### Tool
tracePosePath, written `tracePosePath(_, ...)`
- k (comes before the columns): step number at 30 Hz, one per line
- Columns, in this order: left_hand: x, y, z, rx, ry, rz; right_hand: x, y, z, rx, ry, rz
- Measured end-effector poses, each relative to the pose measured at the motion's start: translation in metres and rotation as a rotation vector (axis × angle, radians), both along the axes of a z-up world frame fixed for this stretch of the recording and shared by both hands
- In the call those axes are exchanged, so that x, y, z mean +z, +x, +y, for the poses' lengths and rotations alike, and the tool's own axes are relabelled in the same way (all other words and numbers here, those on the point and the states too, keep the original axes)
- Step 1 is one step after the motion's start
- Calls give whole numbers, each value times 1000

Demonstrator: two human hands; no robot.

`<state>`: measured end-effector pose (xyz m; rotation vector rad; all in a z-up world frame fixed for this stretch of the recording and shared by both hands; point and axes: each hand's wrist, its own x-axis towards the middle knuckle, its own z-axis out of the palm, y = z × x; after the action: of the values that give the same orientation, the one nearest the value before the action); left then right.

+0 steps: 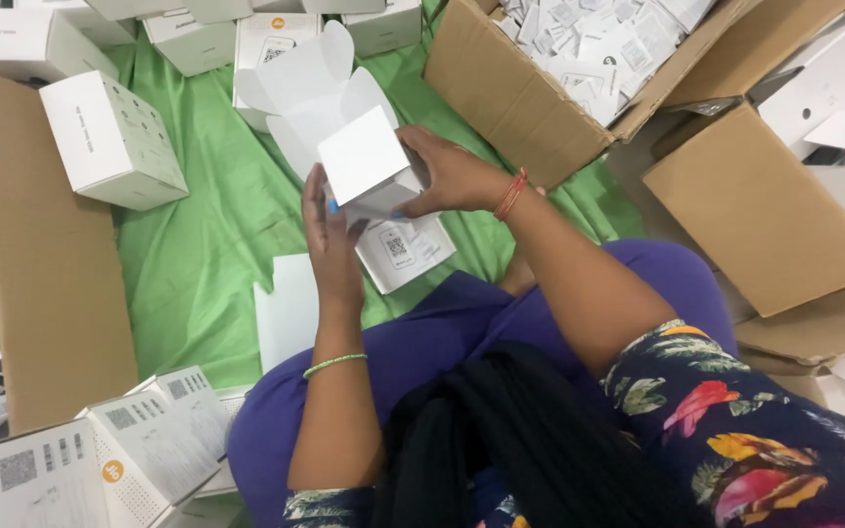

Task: The person packs electronic components and instruction leaflets into small white boxes and organizes them into larger cardboard shipping boxes.

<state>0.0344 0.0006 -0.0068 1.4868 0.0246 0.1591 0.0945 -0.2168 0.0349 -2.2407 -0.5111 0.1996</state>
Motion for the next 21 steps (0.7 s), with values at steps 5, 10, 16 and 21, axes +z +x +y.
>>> tracePosePath(5,21,-3,2,-205,-732,267,18,-10,17,127,105,84)
tracePosePath(10,14,2,6,-133,-729,305,12,-8,14,184,102,-28)
tracePosePath(16,12,1,8,-136,-814,202,42,-16,3,91,66,6)
tracePosePath(21,9,-2,12,-157,-860,179,67,-29,-61,-137,-86,-280)
